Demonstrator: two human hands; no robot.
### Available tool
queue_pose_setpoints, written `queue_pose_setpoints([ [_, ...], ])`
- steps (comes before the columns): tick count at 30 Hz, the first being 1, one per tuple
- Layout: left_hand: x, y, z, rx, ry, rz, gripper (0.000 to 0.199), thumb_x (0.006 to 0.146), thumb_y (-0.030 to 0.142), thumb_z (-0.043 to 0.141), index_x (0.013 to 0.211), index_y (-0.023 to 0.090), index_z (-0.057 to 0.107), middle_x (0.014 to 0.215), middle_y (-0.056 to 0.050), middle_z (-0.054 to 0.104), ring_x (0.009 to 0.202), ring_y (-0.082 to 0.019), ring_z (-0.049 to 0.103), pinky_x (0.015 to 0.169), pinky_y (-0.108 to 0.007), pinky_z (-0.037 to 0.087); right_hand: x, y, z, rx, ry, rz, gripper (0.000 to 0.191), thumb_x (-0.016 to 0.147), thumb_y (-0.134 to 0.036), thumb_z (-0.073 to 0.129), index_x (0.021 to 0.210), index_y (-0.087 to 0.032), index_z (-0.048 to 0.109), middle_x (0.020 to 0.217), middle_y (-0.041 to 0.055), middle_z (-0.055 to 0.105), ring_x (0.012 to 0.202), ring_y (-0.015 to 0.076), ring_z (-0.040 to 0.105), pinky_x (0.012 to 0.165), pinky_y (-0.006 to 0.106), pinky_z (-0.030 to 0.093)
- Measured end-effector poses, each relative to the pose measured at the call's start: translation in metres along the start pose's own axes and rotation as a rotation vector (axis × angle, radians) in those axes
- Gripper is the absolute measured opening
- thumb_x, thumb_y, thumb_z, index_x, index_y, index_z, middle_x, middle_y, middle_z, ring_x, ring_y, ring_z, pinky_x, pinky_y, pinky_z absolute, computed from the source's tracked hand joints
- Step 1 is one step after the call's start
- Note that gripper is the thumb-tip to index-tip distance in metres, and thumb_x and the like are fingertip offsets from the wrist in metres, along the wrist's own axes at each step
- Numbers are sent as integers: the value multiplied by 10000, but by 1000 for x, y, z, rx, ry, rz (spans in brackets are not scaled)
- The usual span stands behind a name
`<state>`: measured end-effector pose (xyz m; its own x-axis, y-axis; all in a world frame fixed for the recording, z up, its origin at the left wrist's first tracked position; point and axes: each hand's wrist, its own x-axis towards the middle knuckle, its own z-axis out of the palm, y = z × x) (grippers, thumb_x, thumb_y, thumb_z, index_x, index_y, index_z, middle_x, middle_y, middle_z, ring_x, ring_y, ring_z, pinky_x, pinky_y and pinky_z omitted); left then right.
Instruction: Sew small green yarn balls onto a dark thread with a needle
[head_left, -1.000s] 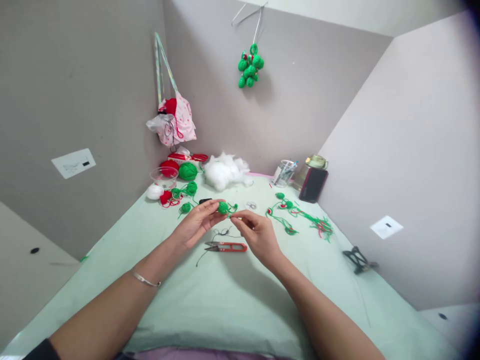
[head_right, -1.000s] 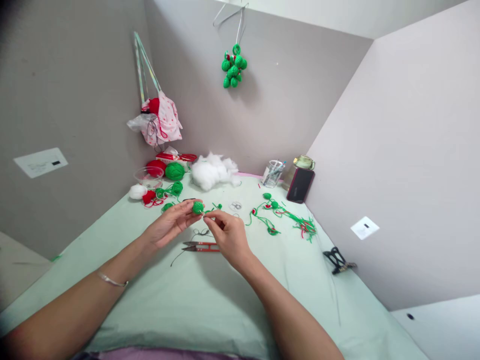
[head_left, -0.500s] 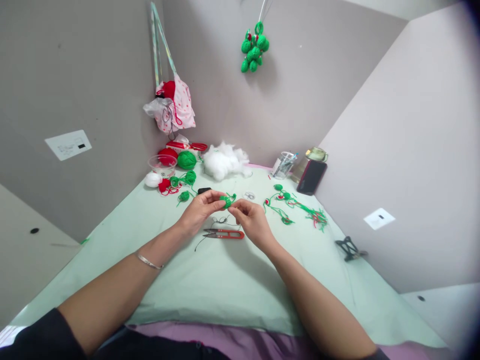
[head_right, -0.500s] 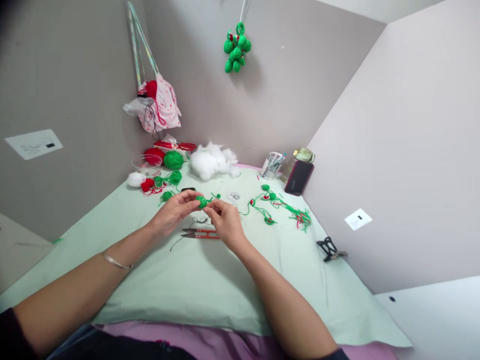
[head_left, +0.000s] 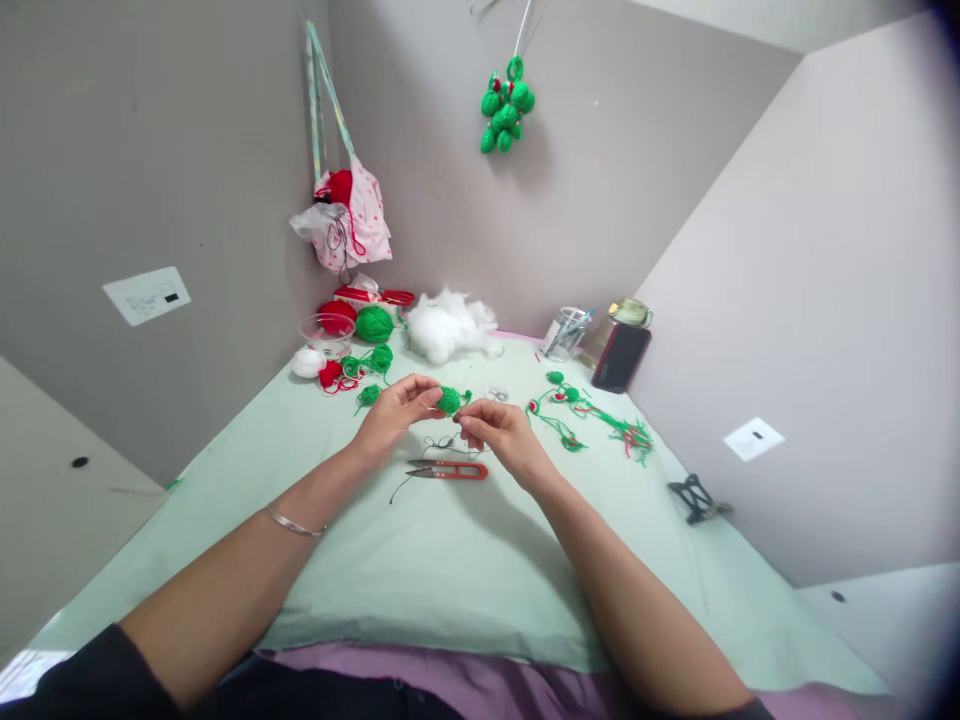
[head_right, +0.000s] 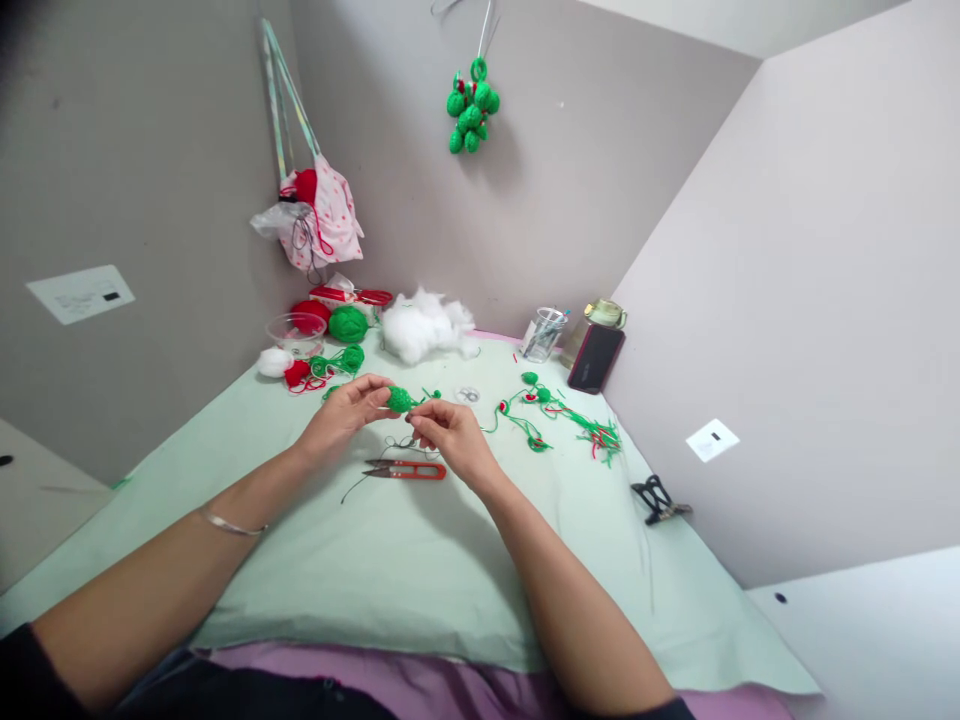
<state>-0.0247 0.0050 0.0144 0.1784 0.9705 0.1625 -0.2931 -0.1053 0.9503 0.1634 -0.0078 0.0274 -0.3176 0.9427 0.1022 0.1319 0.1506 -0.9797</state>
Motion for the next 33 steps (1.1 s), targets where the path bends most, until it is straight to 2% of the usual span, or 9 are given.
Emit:
queue_pose_setpoints([
  [3,-3,1,3,-8,-1,0,355,721,387,806,949,151,670,885,-37,679,849,-171,624,862,-352,495,1,2,1,-82,67,-41,245,741,-398,735,778,-159,696,692,0,622,625,104,485,601,246,400],
  [6,-3,-1,2,16,-19,3,351,714,347,816,978,160,676,872,-30,679,853,-171,622,856,-334,475,2,3,2,-80,74,-38,235,747,-398,726,762,-167,690,660,-9,592,620,108,468,595,249,388],
  [11,-1,-3,-1,-16,-9,7,333,704,315,825,969,163,691,890,-30,698,863,-170,633,886,-345,459,1,1,0,-34,33,-25,247,744,-393,731,837,-166,703,679,-13,579,602,103,441,584,257,368],
  [17,-1,-2,-4,-34,-35,24,310,709,295,826,955,153,702,908,-50,720,875,-183,651,892,-356,469,0,-4,-9,-17,-57,-68,250,754,-392,733,883,-178,741,799,13,605,659,108,433,612,268,357],
  [22,-3,0,-2,45,-93,70,309,703,284,834,958,174,698,944,-42,721,916,-185,654,876,-332,491,0,-3,-13,69,-113,-24,214,730,-359,761,821,-172,713,691,-11,550,629,105,424,606,269,348],
  [28,-12,10,8,88,-155,125,299,716,284,827,942,177,663,924,-30,694,887,-170,647,831,-305,498,-1,-1,-8,221,-159,-50,191,747,-327,766,759,-167,664,637,-31,511,598,94,417,592,254,336],
  [31,-14,12,9,126,-138,146,318,709,290,832,935,188,634,895,-13,661,864,-159,625,802,-290,484,0,-1,-10,239,-169,-67,181,751,-323,766,770,-167,677,634,-31,507,601,95,419,598,254,337],
  [33,-13,12,6,185,-106,186,282,722,312,823,859,188,609,836,6,617,812,-140,587,763,-272,463,0,-2,-13,225,-157,-84,181,756,-326,764,767,-165,681,627,-32,503,601,95,420,601,255,339],
])
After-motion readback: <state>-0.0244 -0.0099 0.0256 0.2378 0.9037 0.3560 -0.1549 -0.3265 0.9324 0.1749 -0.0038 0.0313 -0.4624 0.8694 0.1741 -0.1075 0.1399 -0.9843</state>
